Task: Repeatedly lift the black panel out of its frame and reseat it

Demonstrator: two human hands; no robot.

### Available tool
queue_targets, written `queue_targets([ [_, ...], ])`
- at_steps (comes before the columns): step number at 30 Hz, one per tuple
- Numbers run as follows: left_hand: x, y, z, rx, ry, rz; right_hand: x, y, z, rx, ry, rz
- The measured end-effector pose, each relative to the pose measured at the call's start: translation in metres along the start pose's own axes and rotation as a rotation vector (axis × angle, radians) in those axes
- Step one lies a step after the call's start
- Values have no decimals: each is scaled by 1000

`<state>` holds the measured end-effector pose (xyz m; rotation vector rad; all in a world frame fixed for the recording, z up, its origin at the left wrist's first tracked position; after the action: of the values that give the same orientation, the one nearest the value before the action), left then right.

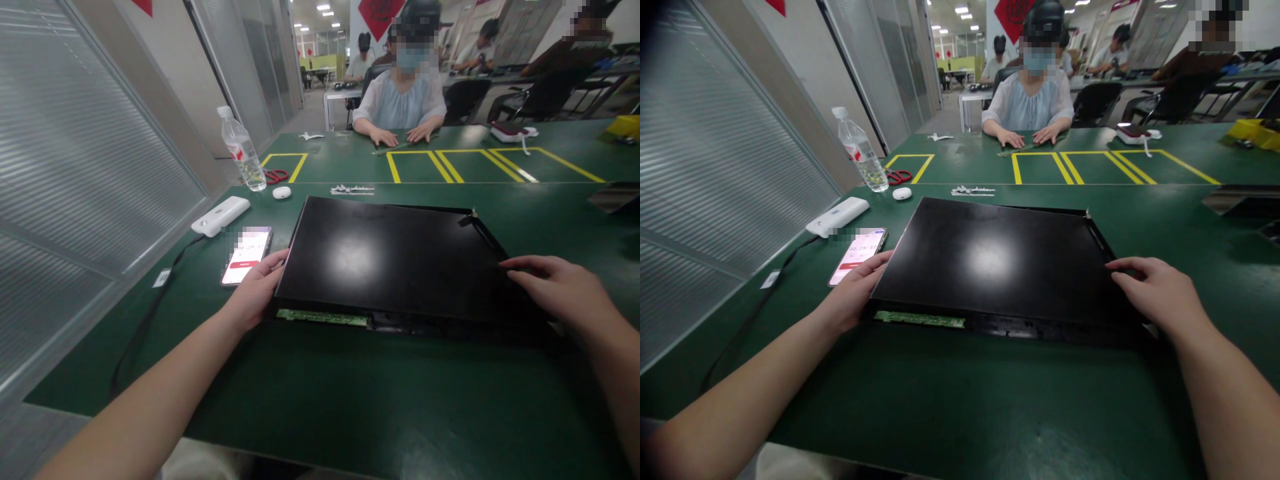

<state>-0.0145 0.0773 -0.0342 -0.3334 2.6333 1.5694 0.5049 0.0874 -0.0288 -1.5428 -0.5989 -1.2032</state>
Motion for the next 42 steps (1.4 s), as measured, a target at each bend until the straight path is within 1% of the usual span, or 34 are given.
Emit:
queue_targets([
  [4,2,3,1,-55,-30,107,0,-1,1,4,-9,1],
  [8,11,7,7,-135,0,253,1,-4,-1,1,-12,-11],
  [10,13,8,10,-163,-5,304,2,-7,-3,9,-2,-20],
  [15,12,9,11,-219,-44,370,3,-9,-4,15,-6,-20],
  [22,5,6,5,-215,-135,421,1,-9,-3,16,-17,-40],
  [24,5,8,5,-226,-123,450,2,-10,-3,33,1,-37],
  [28,7,18,1,-318,-33,536,1,-8,-2,47,11,-34],
  [30,6,21,-1,-347,-21,534,1,-6,-2,55,15,-34],
  [37,2,24,-8,-381,-47,418,0,-7,-2,77,20,-26],
  [39,-1,24,-9,-379,-89,397,1,-8,-2,83,26,-30],
  [42,-7,21,-11,-341,-185,357,1,-10,-2,96,27,-30],
])
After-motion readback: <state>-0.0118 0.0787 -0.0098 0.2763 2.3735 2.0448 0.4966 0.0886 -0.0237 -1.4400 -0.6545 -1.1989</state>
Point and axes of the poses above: each hand's wrist, its own z-axis towards the middle knuckle, its own x-axis out of the back of the hand, y = z × x, the point moved 8 cm from there along z, towards the middle knuckle, and after that the axes turned 8 degrees about x, right-handed, at the moved point
